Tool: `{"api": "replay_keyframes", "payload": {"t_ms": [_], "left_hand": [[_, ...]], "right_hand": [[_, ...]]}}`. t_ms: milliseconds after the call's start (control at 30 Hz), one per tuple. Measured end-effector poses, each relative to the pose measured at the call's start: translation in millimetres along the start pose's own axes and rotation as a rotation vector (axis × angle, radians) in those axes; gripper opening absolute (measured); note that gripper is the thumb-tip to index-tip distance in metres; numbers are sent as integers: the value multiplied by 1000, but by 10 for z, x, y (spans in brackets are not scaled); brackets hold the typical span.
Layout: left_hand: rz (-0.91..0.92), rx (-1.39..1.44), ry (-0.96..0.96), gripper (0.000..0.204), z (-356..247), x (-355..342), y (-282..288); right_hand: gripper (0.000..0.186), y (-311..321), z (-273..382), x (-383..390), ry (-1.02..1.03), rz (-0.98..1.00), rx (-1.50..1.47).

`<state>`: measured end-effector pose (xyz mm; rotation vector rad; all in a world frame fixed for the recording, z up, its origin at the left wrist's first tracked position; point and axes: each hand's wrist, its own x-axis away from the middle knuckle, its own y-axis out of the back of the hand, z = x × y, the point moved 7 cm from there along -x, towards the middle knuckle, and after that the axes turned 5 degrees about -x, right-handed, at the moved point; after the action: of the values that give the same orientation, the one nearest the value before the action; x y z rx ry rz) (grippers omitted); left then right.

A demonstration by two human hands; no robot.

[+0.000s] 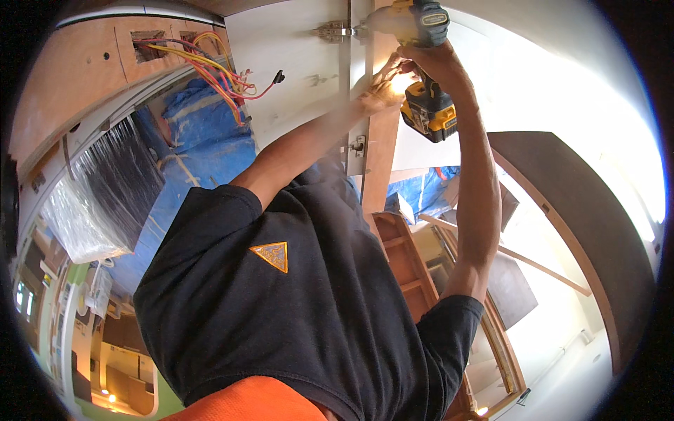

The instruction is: The person picks up a wooden cabinet door, positions it against a wall-mounted cabinet frame, and uses a cordless drill to attach the door with screws. The person aligns the door and fastens multiple screws to secure it in place.

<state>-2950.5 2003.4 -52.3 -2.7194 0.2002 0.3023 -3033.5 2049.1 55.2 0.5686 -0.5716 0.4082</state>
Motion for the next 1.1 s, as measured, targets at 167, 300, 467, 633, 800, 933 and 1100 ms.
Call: {"api": "replay_keyframes", "payload": {"t_ms": [167, 300, 467, 633, 800, 933, 1100], "left_hand": [[194, -974, -92, 60, 49, -31, -132], [269, -1006, -57, 52, 116, -85, -166], [273, -986, 5, 52, 150, -44, -156], [252, -1036, -113, 54, 162, -60, -180], [110, -1018, -246, 16, 98, -57, -175], [120, -1028, -241, 17, 146, -55, -199], [186, -1187, -178, 30, 229, -89, -204]], "right_hand": [[33, 26, 7, 5, -56, -20, 86], [36, 39, 7, 7, -58, -4, 76], [38, 39, 18, -17, -17, 28, 113], [37, 57, -11, -31, -17, 24, 171], [37, 69, -26, -16, 11, 14, 156], [36, 70, -6, -2, 27, 14, 110], [33, 49, -74, 136, -78, 19, 171]]}}
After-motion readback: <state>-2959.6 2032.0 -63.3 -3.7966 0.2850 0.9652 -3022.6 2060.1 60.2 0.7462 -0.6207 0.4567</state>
